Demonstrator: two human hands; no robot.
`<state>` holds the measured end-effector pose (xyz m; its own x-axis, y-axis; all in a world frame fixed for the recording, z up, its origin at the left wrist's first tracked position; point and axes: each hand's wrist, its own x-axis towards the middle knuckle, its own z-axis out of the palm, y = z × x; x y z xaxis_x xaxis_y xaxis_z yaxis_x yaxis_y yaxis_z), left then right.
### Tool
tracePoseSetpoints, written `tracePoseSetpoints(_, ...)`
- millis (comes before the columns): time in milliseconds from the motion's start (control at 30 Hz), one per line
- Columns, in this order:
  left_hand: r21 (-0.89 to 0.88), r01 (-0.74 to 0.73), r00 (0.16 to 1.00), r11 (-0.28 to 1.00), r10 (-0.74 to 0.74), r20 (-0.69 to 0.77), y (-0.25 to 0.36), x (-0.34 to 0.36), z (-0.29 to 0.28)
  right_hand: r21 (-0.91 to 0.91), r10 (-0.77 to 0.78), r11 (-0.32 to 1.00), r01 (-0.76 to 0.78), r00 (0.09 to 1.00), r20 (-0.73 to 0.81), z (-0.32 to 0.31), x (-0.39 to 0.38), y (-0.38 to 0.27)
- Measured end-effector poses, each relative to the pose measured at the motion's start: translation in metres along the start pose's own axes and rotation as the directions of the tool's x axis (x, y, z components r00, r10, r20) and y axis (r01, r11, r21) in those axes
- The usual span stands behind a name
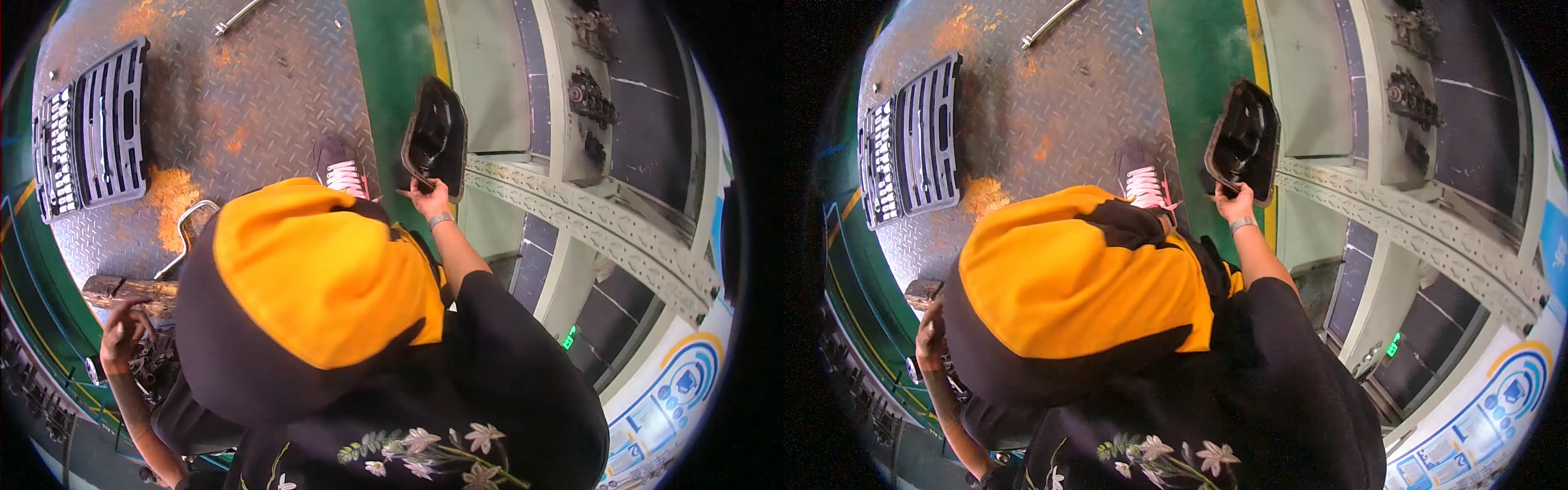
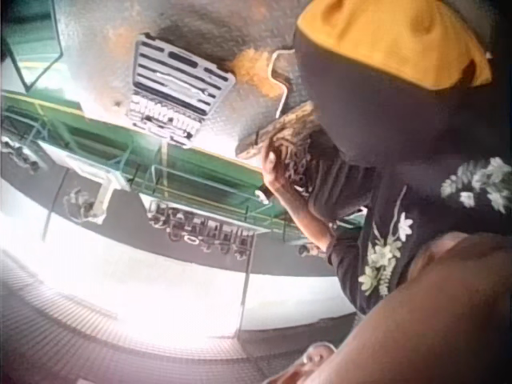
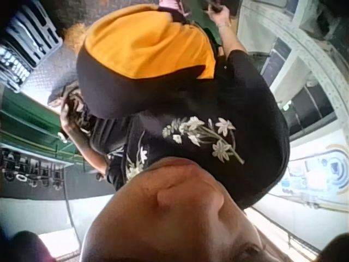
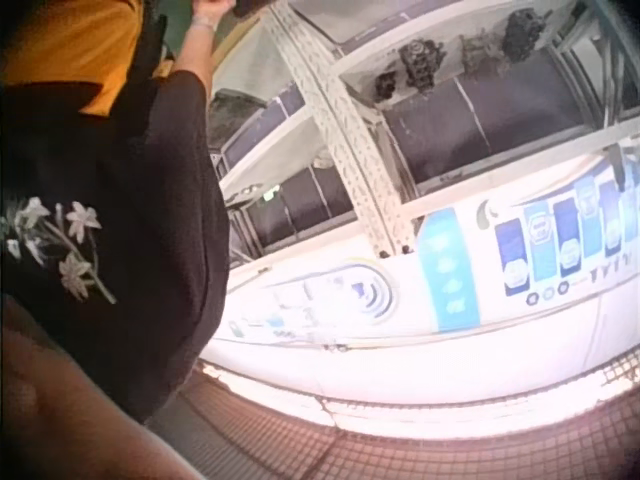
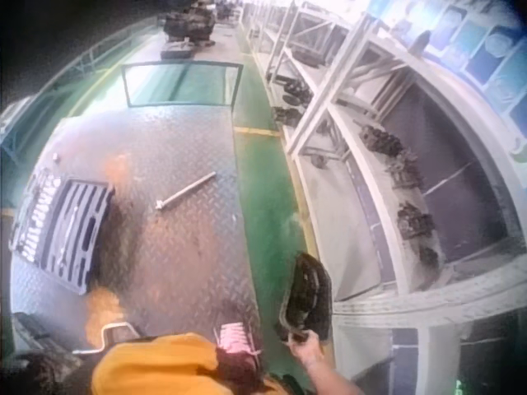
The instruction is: Removing an engine oil pan using a socket wrench and then disassembling internal engine components.
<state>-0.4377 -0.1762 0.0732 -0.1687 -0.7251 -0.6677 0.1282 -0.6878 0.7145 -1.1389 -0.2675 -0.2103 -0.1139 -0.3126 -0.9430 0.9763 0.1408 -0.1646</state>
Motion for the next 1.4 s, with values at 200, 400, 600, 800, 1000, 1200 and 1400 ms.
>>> tracePoseSetpoints(200,-0.050,-0.038,0.975,0.998,0.026,-0.220,0.068,0.004,0.003,0.166,-0.208,0.958,0.233,0.966,-0.156,-0.007,0.078,-0.037)
tracePoseSetpoints(400,0.274,0.203,0.977,0.940,-0.175,-0.125,0.153,0.115,0.020,0.228,-0.167,0.954,0.195,0.976,-0.138,0.008,0.146,-0.118)
tracePoseSetpoints(600,0.280,0.240,0.970,0.929,-0.222,-0.096,0.192,0.261,0.022,0.409,-0.085,0.904,0.127,0.989,-0.120,-0.009,0.197,-0.266)
tracePoseSetpoints(800,0.450,0.375,0.927,0.810,-0.330,-0.177,0.252,0.341,0.024,0.610,-0.015,0.782,0.123,0.984,-0.180,0.002,0.266,-0.268)
tracePoseSetpoints(1000,0.552,0.416,0.908,0.723,-0.302,-0.290,0.324,0.364,0.017,0.751,0.323,0.657,-0.061,0.923,-0.208,0.064,0.292,-0.220)
tracePoseSetpoints(1200,0.453,0.427,0.875,0.783,-0.230,-0.426,0.295,0.389,0.010,0.702,0.270,0.712,0.016,0.917,-0.295,0.078,0.291,-0.270)
tracePoseSetpoints(1400,0.679,0.176,0.971,0.713,-0.011,-0.240,0.286,0.380,-0.010,0.732,0.306,0.680,-0.051,0.926,-0.220,0.072,0.290,-0.201)
